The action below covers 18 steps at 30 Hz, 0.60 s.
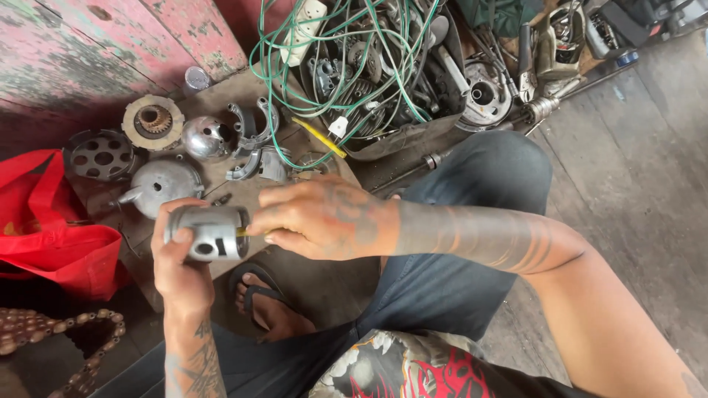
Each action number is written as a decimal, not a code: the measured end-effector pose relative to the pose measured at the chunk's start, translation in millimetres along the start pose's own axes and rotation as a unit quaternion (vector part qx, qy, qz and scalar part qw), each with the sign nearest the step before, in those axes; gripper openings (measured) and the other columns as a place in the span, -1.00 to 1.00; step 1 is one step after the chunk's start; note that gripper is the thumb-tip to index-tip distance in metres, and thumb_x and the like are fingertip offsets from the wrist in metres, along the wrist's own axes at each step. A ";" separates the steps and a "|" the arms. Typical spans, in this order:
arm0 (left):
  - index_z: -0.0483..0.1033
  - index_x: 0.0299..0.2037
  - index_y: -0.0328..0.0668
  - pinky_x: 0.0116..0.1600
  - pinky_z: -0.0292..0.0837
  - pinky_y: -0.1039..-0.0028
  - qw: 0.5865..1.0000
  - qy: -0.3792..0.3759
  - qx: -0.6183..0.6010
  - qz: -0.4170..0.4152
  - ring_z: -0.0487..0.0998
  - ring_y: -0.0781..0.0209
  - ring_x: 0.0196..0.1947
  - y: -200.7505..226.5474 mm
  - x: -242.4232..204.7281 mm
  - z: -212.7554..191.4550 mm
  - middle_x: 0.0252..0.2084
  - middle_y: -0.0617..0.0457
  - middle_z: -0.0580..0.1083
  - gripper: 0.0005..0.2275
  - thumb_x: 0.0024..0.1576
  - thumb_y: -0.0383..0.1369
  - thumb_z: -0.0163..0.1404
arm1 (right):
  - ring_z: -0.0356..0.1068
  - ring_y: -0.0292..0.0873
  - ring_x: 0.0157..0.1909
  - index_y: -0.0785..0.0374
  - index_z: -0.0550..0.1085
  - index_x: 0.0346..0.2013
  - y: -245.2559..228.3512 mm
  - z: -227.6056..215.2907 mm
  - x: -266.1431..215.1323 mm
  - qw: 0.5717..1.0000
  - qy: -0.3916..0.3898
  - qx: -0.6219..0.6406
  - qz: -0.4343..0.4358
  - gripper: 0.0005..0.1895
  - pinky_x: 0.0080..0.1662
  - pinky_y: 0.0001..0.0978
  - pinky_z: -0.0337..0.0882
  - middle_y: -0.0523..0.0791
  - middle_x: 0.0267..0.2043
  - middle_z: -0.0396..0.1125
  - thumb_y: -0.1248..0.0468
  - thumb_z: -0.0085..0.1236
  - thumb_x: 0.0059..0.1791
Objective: The person sits cross-legged on the floor and uses a yellow-handled wire brush to scrub a cylindrical metal part. They rotate the part to clean different sides and the interior, with other metal parts and wires visible nearby.
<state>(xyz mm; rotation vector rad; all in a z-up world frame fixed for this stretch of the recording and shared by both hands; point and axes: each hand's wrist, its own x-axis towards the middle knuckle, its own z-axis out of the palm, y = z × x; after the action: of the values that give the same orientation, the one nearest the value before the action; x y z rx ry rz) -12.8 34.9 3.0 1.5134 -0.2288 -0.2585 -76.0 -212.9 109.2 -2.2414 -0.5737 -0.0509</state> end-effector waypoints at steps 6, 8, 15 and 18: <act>0.44 -0.01 -0.22 -0.53 0.44 0.67 0.999 0.036 -0.026 -0.017 0.47 0.37 -0.51 -3.0 3.4 -0.3 -0.38 -0.02 0.40 -0.52 0.01 -0.02 -0.14 | 0.51 0.03 -0.23 0.06 0.61 -0.18 17.5 -17.8 3.9 0.997 -0.065 0.049 0.004 -0.88 -0.23 -0.11 0.47 -0.16 -0.35 0.40 0.23 0.18 0.00; 0.47 -0.04 -0.23 -0.51 0.44 0.61 0.999 0.040 -0.020 -0.009 0.46 0.32 -0.50 -1.3 3.3 9.5 -0.40 -0.08 0.40 -0.53 0.01 -0.04 -0.15 | 0.47 -0.03 -0.28 0.06 0.60 -0.10 17.7 11.5 1.6 0.997 -0.016 0.072 0.006 -0.84 -0.21 -0.18 0.46 -0.17 -0.35 0.36 0.25 0.14 0.04; 0.43 -0.05 -0.27 -0.01 0.34 0.49 0.999 0.037 0.013 0.017 0.46 0.16 -0.14 28.7 -12.1 11.7 -0.20 0.00 0.42 -0.49 0.05 0.06 -0.14 | 0.51 -0.15 -0.12 0.00 0.61 -0.07 8.7 -20.8 12.7 0.994 -0.103 0.020 0.033 -0.78 -0.09 -0.21 0.38 -0.24 -0.16 0.52 0.24 0.15 0.00; 0.48 -0.02 -0.21 0.07 0.36 0.54 0.996 0.090 -0.003 0.003 0.48 0.20 -0.04 25.7 -17.4 16.2 -0.09 0.02 0.46 -0.51 0.00 -0.01 -0.17 | 0.51 -0.14 0.12 0.00 0.52 0.04 19.5 13.1 8.1 0.997 -0.037 0.066 0.023 -0.71 0.11 -0.28 0.42 -0.22 0.05 0.47 0.24 0.11 0.01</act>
<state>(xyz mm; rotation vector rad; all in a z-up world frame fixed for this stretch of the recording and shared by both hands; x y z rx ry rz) -33.7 25.9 29.6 1.5198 -0.0886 -0.1175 -62.5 -211.5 88.3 -2.1330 -0.5484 0.0918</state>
